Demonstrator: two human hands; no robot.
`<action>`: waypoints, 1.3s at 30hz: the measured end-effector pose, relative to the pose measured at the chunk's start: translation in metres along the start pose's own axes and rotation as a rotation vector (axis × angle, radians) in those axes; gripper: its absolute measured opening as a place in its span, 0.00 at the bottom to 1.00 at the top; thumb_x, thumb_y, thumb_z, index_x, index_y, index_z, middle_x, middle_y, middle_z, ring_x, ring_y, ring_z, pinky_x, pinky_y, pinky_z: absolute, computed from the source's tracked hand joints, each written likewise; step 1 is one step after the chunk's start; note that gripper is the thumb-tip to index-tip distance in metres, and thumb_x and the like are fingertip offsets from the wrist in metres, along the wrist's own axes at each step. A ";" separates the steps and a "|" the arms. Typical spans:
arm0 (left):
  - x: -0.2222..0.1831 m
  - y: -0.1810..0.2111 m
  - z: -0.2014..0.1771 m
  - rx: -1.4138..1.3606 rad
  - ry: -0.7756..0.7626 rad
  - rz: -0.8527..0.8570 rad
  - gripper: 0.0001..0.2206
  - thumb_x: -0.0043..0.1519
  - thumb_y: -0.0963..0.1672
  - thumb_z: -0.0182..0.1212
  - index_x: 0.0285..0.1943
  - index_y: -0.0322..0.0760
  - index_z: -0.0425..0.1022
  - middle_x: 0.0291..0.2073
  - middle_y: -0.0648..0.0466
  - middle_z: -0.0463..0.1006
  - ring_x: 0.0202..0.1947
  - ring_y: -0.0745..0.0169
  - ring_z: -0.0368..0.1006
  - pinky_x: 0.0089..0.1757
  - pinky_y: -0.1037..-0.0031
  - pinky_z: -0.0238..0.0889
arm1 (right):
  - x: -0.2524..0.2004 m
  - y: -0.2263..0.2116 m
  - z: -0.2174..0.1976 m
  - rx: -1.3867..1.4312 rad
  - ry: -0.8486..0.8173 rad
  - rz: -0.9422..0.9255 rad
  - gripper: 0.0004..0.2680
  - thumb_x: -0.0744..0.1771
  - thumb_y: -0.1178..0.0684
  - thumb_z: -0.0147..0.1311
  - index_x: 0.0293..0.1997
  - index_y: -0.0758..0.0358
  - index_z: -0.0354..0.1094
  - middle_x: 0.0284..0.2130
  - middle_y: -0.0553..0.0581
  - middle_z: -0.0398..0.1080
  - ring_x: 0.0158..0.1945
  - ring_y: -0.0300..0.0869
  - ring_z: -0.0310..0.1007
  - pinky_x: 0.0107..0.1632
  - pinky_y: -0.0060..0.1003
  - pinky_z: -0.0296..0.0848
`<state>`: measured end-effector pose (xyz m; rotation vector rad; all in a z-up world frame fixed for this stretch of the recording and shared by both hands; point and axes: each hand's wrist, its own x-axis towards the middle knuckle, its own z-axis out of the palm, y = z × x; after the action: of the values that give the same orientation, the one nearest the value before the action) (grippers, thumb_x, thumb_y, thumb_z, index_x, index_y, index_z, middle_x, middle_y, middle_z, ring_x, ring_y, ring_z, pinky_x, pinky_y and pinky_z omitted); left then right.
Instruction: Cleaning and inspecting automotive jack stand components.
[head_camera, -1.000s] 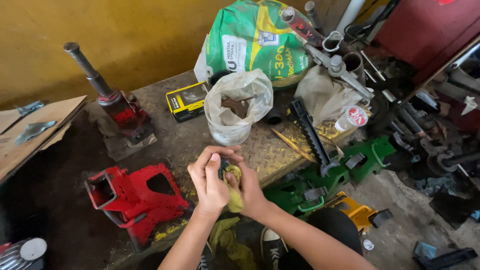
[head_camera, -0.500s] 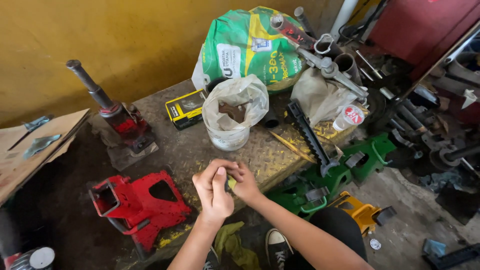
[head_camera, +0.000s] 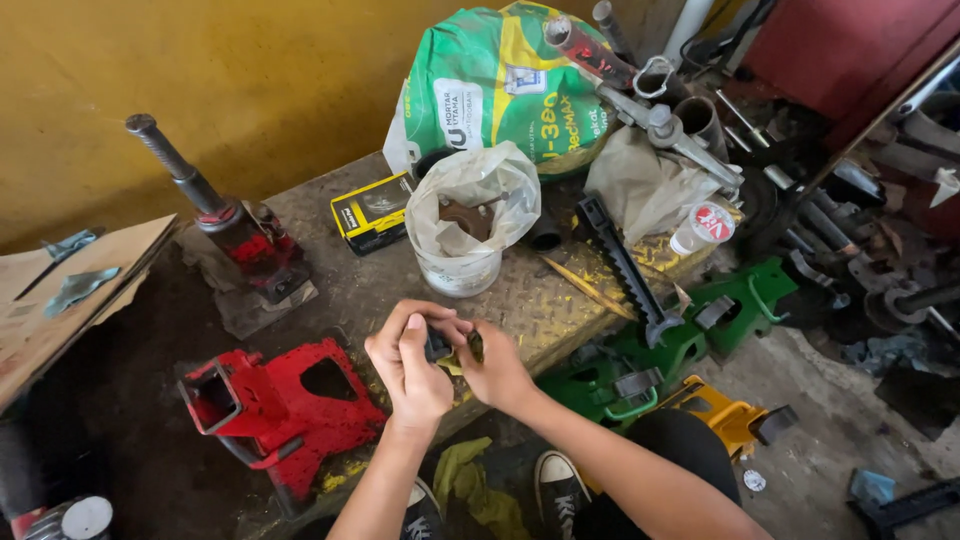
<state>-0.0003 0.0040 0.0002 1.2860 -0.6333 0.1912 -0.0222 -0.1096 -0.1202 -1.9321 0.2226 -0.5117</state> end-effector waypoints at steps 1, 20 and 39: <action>0.000 0.000 -0.001 -0.004 0.002 -0.010 0.16 0.69 0.44 0.43 0.38 0.24 0.75 0.22 0.49 0.78 0.28 0.60 0.79 0.36 0.71 0.73 | 0.001 0.006 0.001 -0.025 -0.012 -0.006 0.07 0.66 0.59 0.58 0.47 0.66 0.72 0.36 0.66 0.78 0.40 0.53 0.81 0.41 0.42 0.77; -0.007 0.000 -0.005 0.022 -0.034 0.034 0.17 0.65 0.44 0.45 0.49 0.22 0.74 0.49 0.36 0.81 0.56 0.45 0.76 0.65 0.56 0.61 | -0.005 -0.058 -0.056 0.725 -0.357 -0.118 0.09 0.66 0.63 0.63 0.48 0.65 0.67 0.41 0.52 0.71 0.48 0.33 0.70 0.53 0.29 0.71; 0.004 0.001 -0.024 -0.210 -0.094 -0.095 0.17 0.64 0.44 0.42 0.44 0.20 0.72 0.44 0.31 0.81 0.54 0.36 0.78 0.63 0.52 0.66 | 0.007 -0.041 -0.039 -0.053 -0.193 -0.177 0.13 0.57 0.60 0.68 0.42 0.68 0.72 0.35 0.61 0.76 0.39 0.49 0.79 0.44 0.40 0.75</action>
<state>0.0101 0.0256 0.0000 1.1241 -0.6534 -0.0142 -0.0364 -0.1281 -0.0679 -2.0488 -0.0597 -0.4344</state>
